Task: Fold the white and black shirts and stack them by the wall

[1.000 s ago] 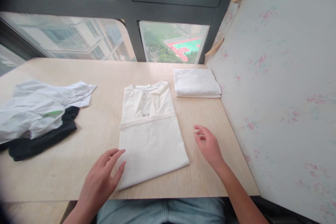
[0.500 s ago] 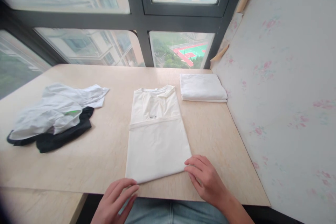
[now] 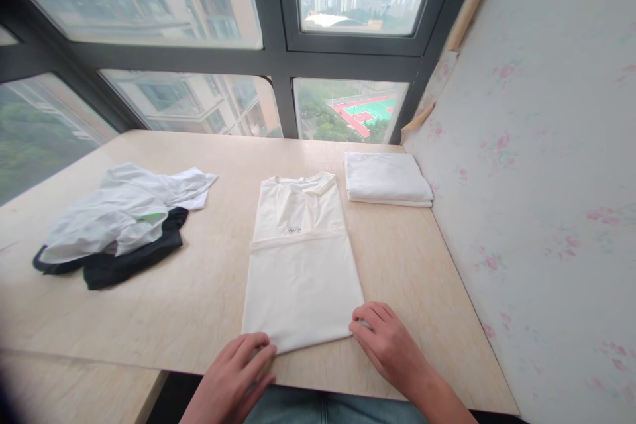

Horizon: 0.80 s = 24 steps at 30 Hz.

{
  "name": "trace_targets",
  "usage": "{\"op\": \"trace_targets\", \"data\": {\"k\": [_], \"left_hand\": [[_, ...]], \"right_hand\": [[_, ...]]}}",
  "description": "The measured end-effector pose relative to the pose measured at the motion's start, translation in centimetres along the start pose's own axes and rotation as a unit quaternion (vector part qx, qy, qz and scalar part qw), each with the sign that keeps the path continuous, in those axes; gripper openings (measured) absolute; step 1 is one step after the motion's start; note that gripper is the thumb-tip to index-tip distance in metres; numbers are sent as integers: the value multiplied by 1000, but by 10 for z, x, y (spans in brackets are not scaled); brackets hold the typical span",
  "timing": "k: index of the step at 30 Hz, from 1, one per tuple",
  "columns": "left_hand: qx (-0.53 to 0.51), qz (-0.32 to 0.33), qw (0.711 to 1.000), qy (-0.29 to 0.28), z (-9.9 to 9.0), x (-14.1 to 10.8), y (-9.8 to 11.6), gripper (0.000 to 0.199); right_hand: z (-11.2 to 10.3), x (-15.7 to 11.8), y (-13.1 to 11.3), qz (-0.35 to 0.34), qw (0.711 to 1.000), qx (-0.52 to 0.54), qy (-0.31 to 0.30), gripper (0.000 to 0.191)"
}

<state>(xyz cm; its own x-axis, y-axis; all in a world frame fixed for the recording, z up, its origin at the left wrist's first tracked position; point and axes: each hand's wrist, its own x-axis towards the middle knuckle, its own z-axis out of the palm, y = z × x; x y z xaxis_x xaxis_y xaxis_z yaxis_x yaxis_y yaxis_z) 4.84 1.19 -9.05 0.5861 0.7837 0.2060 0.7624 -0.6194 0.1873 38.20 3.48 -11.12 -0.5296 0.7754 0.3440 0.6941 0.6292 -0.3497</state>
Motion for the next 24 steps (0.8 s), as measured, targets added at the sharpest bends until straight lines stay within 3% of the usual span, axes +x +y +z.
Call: {"op": "trace_targets", "data": {"k": [6,10,15,24], "left_hand": [[23,-56,998,-2,7,11,12,37],[43,-70,996,33,16,15,15,28],[59,-68,993,73,18,13,7,37],[31,-54,989,132,10,1,-7,31]], "right_hand": [[9,4,3,34,998,39,28,23],[12,9,8,83,993,67,55,22],[11,17,14,89,990,89,57,22],[15,10,16,78,991,100,43,22]]}}
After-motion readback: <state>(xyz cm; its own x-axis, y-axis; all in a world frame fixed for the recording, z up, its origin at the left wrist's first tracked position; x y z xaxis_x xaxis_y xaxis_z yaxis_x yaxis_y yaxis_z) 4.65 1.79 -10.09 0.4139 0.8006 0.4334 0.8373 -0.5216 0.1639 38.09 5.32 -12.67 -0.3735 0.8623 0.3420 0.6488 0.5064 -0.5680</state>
